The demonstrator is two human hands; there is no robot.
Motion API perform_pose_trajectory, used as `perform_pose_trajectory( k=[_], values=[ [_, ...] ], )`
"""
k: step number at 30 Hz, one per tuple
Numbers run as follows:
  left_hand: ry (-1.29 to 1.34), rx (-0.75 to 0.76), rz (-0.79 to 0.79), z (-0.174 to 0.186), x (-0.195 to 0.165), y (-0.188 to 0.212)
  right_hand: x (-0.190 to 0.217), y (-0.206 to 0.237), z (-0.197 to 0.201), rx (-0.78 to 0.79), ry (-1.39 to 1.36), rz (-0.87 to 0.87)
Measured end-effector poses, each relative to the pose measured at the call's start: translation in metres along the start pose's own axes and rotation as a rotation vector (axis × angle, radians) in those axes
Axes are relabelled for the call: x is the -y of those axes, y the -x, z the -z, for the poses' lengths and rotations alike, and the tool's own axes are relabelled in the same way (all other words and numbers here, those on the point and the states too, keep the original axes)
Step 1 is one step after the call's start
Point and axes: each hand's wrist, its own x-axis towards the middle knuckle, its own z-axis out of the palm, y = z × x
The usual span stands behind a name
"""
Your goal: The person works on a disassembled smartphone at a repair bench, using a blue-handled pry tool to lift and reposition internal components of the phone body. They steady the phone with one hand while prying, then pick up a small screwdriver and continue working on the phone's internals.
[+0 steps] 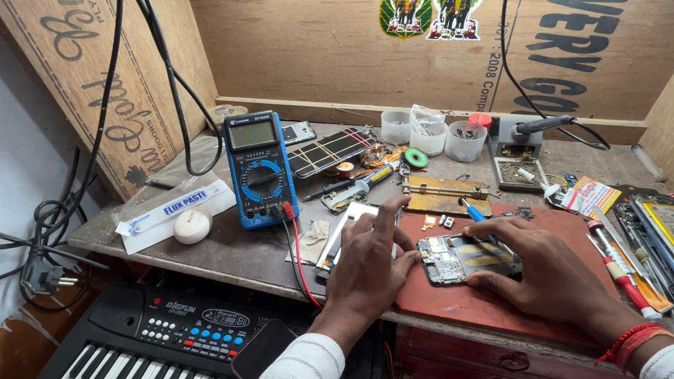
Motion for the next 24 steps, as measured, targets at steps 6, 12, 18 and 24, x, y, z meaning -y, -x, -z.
perform_pose_trajectory(
  k=[6,12,18,24],
  values=[
    [0.001,-0.010,-0.003,-0.0005,0.0022,0.0006,0.0033,-0.0022,0.0012,0.055,-0.007,-0.030],
    [0.006,-0.027,-0.016,-0.0010,0.0040,0.0024,0.0042,-0.0019,-0.0003,0.063,-0.011,-0.029],
    [0.007,-0.038,-0.030,-0.0012,0.0033,0.0023,0.0022,-0.0014,-0.0001,0.043,-0.007,-0.001],
    [-0.013,-0.048,-0.036,-0.0007,0.0033,0.0035,0.0004,-0.0006,-0.0009,0.022,-0.023,0.005]
  ],
)
